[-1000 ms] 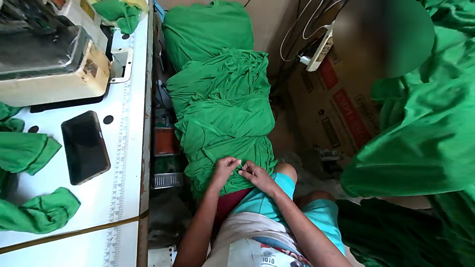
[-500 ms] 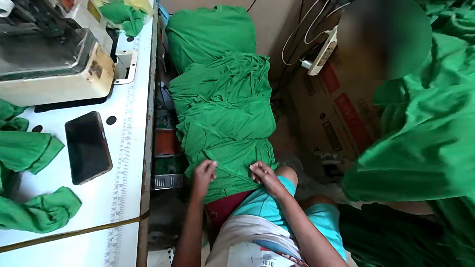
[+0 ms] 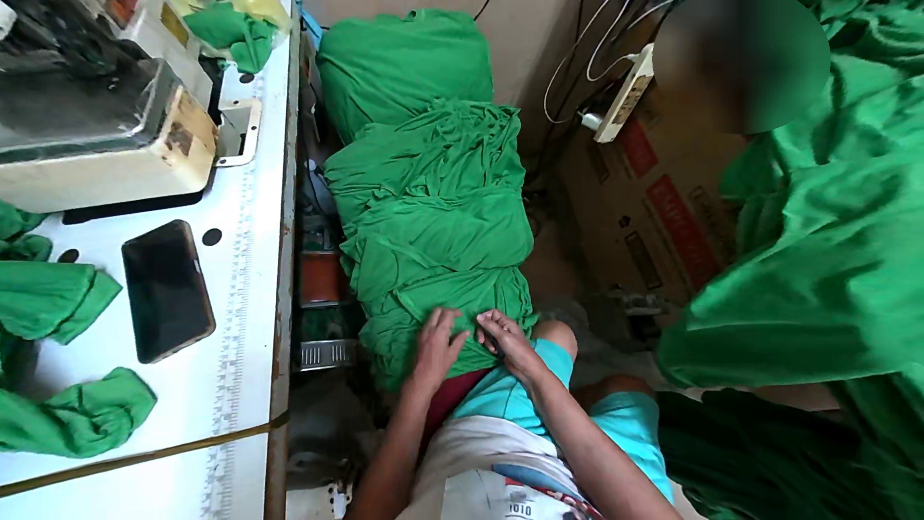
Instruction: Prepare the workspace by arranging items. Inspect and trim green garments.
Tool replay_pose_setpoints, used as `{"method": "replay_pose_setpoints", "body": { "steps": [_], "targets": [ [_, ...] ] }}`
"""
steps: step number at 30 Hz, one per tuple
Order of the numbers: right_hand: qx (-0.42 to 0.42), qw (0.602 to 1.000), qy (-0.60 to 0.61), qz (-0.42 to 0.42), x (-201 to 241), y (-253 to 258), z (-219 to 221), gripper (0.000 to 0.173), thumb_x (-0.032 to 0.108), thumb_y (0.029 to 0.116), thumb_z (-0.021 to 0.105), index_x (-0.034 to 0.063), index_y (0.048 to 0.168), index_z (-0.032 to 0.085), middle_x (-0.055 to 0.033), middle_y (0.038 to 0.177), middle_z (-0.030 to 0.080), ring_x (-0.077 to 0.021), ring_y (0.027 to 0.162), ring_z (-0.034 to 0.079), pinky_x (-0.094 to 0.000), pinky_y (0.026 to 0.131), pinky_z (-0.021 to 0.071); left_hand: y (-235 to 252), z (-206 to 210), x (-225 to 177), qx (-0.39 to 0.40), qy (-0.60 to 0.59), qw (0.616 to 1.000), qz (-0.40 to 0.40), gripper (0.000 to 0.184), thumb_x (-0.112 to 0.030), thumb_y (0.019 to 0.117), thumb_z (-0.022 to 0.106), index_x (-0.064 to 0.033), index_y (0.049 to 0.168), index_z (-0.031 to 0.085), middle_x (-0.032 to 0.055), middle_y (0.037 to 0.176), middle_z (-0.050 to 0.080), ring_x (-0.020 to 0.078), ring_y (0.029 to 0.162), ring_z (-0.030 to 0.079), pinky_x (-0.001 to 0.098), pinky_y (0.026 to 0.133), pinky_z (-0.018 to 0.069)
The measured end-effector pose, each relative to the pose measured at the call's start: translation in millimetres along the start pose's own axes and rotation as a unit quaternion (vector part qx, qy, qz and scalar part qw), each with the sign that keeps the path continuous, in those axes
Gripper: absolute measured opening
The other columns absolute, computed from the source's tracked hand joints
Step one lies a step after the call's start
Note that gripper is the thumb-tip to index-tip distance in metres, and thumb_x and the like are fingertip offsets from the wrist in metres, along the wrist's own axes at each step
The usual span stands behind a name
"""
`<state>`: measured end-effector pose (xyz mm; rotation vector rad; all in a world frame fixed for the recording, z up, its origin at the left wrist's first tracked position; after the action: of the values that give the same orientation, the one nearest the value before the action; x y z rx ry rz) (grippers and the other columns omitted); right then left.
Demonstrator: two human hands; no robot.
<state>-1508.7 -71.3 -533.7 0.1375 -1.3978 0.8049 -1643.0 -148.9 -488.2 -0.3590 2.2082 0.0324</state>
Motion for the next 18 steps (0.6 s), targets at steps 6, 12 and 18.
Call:
{"method": "replay_pose_setpoints", "body": {
  "steps": [6,12,18],
  "targets": [
    [0.009,1.0,0.003,0.02,-2.6,1.7,-3.6,0.017,0.017,0.1097,0.044,0.0046,0.103,0.053,0.0016,0.068,0.06,-0.0023,0.049,0.047,-0.0166,0.047,0.0379,5.3,-0.4,23.6,-0.016,-0.017,0.999,-0.033,0.027,-0.018,0.1046,0.056,0.0045,0.108,0.071,0.0189,0.109,0.07,0.0269,0.099,0.07,0.0419,0.093,0.0556],
    [0.037,0.99,-0.137,0.011,-1.3,-3.1,4.3,0.018,0.019,0.1048,0.056,0.001,0.106,0.055,0.0006,0.072,0.058,-0.0055,0.056,0.051,-0.022,0.054,0.0432,12.8,-0.8,25.4,0.031,0.019,0.998,-0.054,0.034,-0.024,0.1087,0.048,0.003,0.114,0.067,0.0191,0.116,0.067,0.0296,0.104,0.067,0.0465,0.096,0.0522],
    [0.067,0.934,-0.35,0.021,4.6,-3.8,14.5,0.034,0.032,0.1047,0.056,-0.0012,0.114,0.059,-0.012,0.088,0.065,-0.0216,0.077,0.064,-0.0432,0.078,0.0544,13.7,0.7,27.0,0.024,0.013,0.998,-0.048,0.033,-0.026,0.1086,0.048,0.0004,0.115,0.067,0.0183,0.121,0.065,0.0275,0.099,0.068,0.0449,0.09,0.0555]
  ]
}}
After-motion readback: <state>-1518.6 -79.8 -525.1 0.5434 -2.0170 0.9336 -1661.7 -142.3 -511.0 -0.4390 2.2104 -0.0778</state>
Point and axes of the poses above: each hand's wrist, its own y-axis towards the middle knuckle, its own z-axis out of the palm, x = y × z, the point moved 6 cm from there along y, towards the middle knuckle
